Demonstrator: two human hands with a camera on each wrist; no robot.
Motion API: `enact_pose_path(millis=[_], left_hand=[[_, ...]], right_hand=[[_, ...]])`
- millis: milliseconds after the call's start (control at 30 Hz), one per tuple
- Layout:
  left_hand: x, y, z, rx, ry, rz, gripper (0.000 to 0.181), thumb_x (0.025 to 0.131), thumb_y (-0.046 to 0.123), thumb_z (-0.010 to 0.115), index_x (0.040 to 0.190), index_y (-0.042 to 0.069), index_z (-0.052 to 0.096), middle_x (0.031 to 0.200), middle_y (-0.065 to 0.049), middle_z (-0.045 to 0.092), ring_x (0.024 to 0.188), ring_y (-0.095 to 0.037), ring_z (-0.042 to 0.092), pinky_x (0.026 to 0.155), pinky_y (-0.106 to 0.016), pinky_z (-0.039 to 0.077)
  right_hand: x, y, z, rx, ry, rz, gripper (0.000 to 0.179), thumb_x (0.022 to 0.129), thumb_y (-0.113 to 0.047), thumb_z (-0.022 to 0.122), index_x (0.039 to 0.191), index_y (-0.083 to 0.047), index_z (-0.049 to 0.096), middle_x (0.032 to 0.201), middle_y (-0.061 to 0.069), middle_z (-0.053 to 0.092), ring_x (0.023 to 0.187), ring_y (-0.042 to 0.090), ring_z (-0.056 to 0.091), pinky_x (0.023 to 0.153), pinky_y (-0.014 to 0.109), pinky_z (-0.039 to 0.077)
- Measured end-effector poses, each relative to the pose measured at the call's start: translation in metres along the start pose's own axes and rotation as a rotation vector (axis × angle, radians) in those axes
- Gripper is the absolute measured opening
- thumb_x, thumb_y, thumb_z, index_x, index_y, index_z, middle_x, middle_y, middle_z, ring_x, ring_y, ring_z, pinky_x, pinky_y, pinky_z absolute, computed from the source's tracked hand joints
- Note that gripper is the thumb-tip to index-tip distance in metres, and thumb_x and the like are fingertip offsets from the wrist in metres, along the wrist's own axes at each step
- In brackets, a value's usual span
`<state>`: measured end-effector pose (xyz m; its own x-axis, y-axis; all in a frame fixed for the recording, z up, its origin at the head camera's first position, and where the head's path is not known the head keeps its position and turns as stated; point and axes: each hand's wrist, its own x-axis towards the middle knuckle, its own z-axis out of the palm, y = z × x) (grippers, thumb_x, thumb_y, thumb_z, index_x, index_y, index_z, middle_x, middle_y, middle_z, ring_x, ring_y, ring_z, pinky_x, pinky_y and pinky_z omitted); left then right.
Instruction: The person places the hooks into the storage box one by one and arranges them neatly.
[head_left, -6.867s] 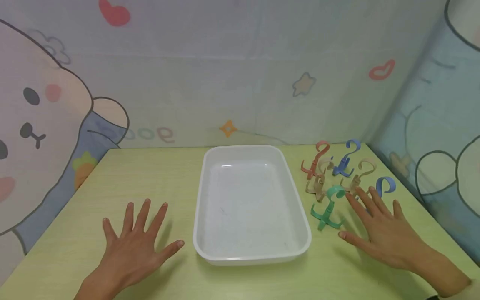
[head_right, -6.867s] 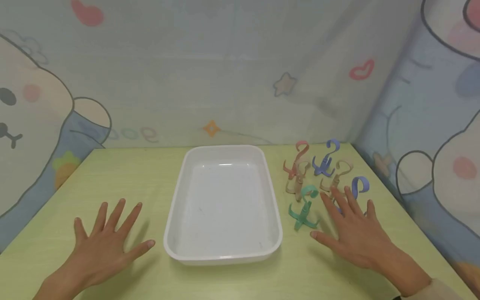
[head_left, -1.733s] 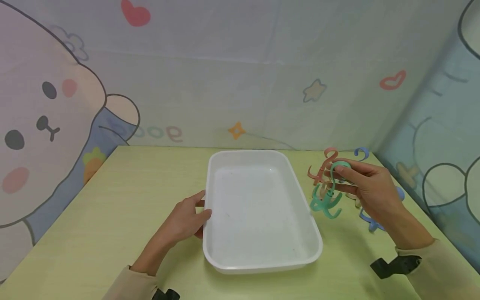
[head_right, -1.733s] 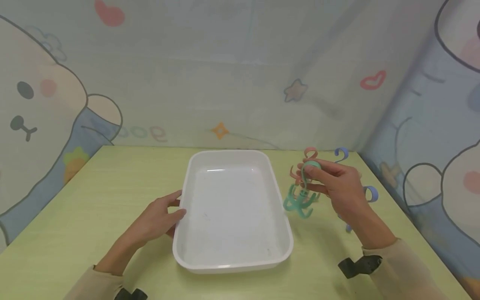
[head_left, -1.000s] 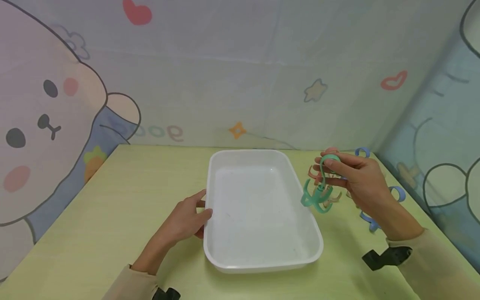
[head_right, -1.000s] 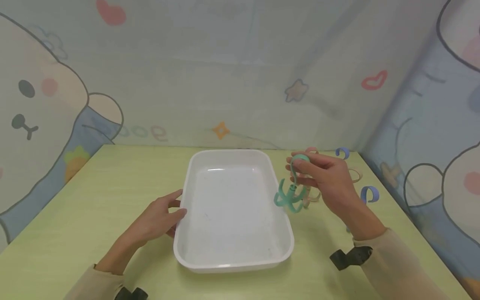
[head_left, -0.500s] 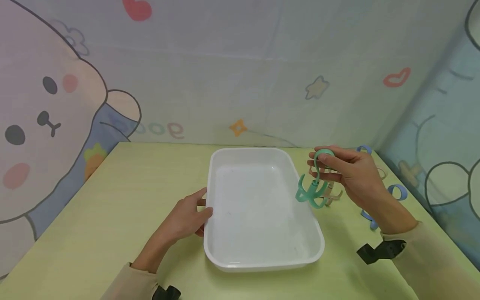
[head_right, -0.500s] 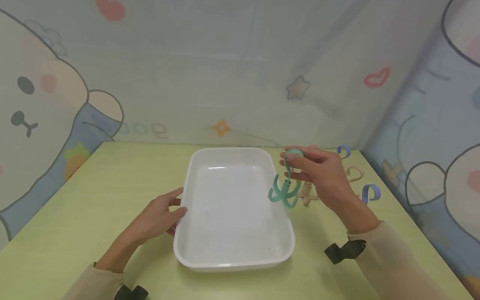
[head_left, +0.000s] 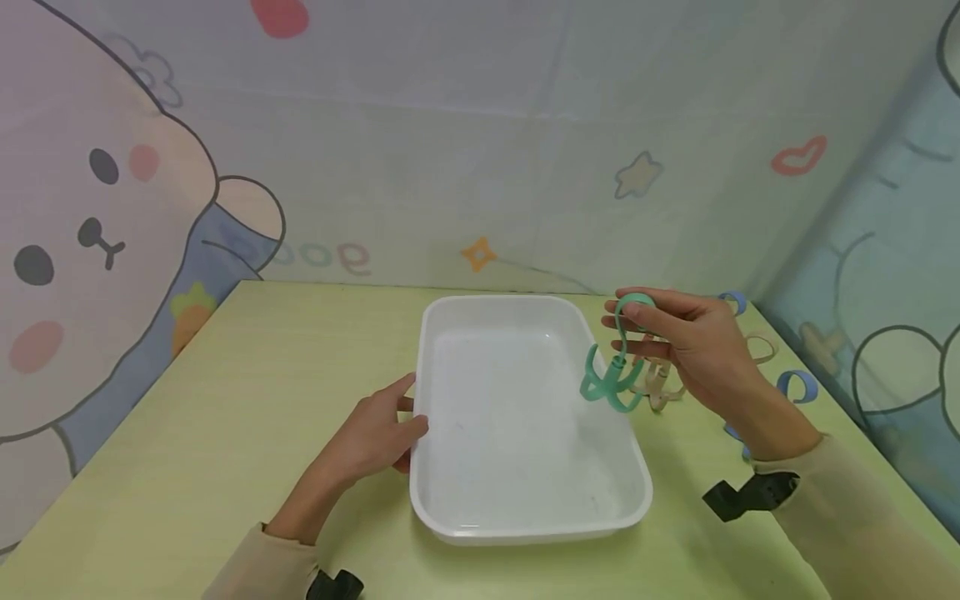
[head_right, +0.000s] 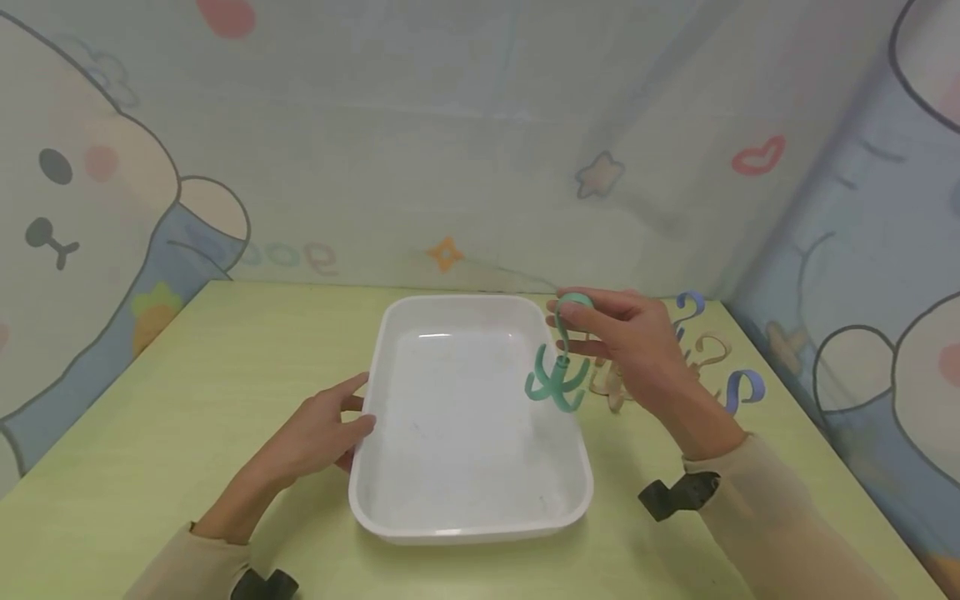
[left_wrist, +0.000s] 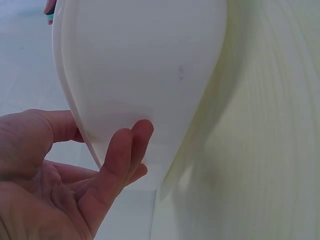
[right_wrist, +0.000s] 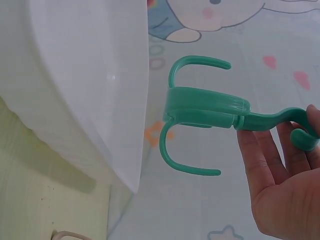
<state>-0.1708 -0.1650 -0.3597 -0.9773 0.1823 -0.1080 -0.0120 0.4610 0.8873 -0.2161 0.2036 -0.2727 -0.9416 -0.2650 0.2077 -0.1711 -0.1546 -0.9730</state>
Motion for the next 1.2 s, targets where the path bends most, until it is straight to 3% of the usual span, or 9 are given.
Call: enact_pose_path(millis=[667,1200], left_hand=[[-0.002,0.000,0.003,0.004,0.013,-0.009,0.065,0.097,0.007,0.053,0.161,0.015,0.042,0.137,-0.027,0.064,0.062,-0.021,0.074,0.057,-0.035,0.066],[-0.003,0.000,0.001,0.002,0.007,-0.003,0.065,0.097,0.008,0.052,0.161,0.017,0.042,0.137,-0.027,0.065,0.062,-0.022,0.074,0.058,-0.035,0.066]], right_hand=[[0.006,-0.003,0.012,-0.019,0.016,0.020,0.018,0.098,-0.010,0.073,0.114,-0.008,0.082,0.108,0.002,0.082,0.100,0.018,0.080,0.086,0.038,0.066],[0.012,-0.004,0.020,-0.007,0.007,0.023,0.027,0.097,-0.011,0.075,0.121,0.001,0.077,0.108,0.004,0.081,0.101,0.019,0.080,0.088,0.041,0.066]])
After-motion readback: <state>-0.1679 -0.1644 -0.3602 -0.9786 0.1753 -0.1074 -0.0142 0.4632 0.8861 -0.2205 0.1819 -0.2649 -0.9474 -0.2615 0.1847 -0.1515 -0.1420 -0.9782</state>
